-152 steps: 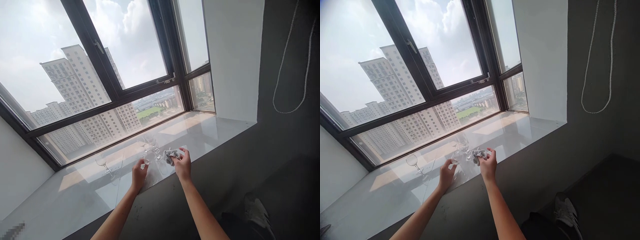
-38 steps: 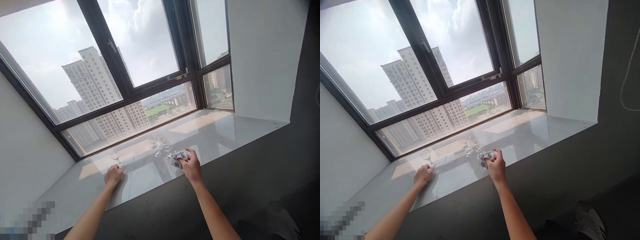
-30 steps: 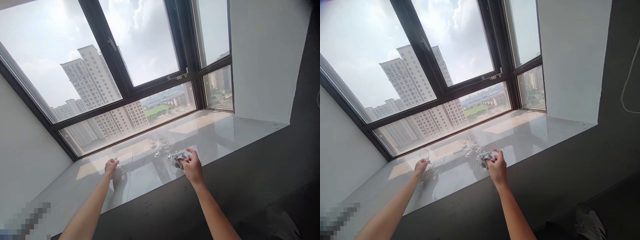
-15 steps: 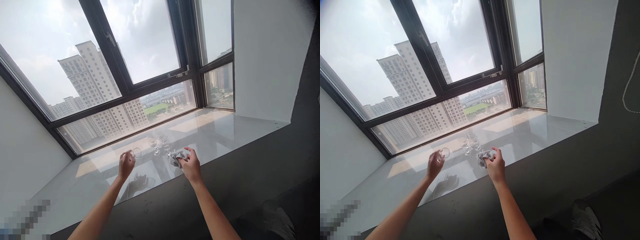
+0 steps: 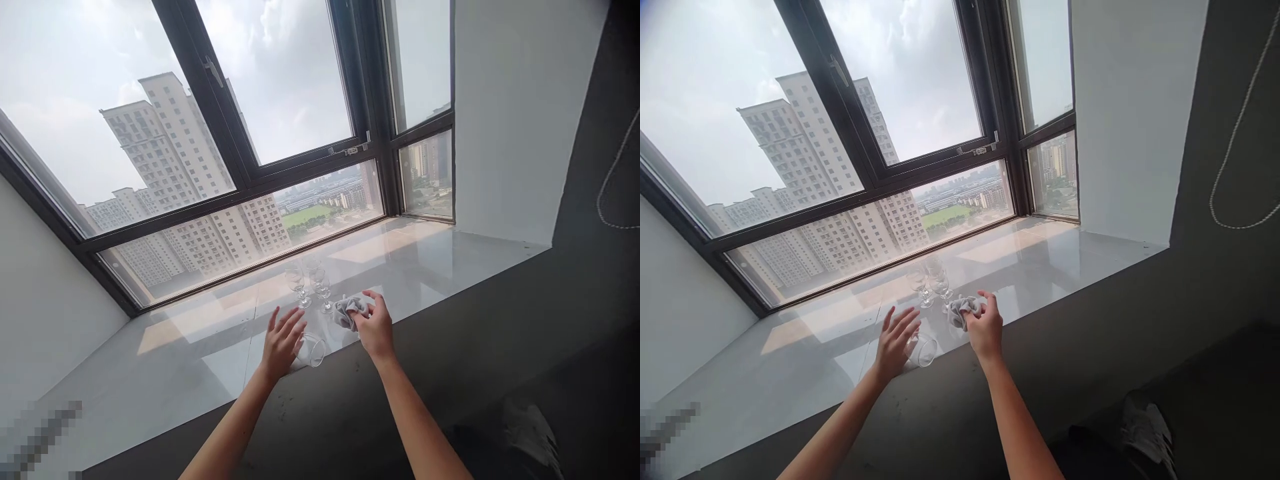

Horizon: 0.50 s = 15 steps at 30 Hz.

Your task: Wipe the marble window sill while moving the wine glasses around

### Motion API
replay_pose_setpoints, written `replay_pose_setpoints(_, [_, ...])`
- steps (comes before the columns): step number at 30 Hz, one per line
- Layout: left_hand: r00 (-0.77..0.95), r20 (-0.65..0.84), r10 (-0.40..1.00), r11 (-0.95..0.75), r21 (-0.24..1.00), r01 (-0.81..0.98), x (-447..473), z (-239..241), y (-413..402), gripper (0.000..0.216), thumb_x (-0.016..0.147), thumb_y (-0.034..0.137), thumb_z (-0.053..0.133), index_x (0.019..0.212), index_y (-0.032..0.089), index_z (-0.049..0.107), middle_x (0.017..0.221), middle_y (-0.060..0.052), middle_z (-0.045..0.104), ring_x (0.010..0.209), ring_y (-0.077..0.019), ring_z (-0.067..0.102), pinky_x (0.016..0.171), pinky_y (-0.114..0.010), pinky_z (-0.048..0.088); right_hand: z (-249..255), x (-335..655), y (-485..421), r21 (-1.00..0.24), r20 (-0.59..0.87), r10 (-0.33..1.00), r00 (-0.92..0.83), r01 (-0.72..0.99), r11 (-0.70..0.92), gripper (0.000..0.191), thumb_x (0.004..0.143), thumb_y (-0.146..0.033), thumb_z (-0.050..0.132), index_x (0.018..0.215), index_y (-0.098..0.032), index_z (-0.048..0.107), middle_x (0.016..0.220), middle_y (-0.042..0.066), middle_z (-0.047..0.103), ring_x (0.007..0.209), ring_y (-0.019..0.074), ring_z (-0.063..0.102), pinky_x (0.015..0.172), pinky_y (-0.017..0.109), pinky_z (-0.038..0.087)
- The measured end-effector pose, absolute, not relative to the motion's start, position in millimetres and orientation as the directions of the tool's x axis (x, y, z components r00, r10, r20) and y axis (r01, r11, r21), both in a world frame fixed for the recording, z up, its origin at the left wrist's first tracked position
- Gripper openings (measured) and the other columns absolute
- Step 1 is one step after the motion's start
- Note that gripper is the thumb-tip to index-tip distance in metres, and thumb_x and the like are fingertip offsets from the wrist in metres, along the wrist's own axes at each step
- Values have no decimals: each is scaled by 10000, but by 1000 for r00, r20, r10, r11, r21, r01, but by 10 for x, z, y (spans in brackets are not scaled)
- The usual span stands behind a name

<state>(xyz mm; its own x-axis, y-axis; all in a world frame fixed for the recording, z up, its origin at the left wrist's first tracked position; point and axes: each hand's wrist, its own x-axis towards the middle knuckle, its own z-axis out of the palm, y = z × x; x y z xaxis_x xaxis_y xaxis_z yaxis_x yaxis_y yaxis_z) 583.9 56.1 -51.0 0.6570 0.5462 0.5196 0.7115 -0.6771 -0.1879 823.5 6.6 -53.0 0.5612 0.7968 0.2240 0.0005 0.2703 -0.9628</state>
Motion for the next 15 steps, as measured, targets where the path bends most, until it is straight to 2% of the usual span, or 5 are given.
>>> replay_pose_setpoints(3, [659,515,549,-665,-210,717,5868,-494,552,350,902,213,442,1212,273,593,1444,-50,477,1442,-249,240,1177,-593,91,-532,8237,76,-964,226,791,568,17,264,544,698,-402,641,1179,-181,516,736,6,656,582,154,585,558,254,458])
replay_pose_setpoints(7, [652,525,547,-654,-217,724,5937,-494,543,465,873,184,474,1322,295,529,1518,-42,362,1471,-275,80,1166,-615,62,-544,8217,105,-963,230,782,579,21,268,562,681,-391,655,1183,-176,522,711,-3,650,569,150,576,559,261,459])
replay_pose_setpoints(11, [610,523,596,-604,-208,769,5991,-501,534,544,849,140,466,1373,280,489,1552,-39,288,1472,-283,32,1166,-608,78,-544,8202,121,-959,234,782,578,5,283,564,682,-386,657,1185,-168,524,718,-1,650,574,154,579,550,267,463])
replay_pose_setpoints(15, [612,548,570,-614,-211,761,5997,-505,535,577,838,119,458,1399,258,458,1562,-49,260,1472,-281,54,1169,-586,122,-546,8208,117,-958,230,786,574,-7,286,563,693,-384,659,1197,-174,520,770,17,662,598,160,596,543,261,466])
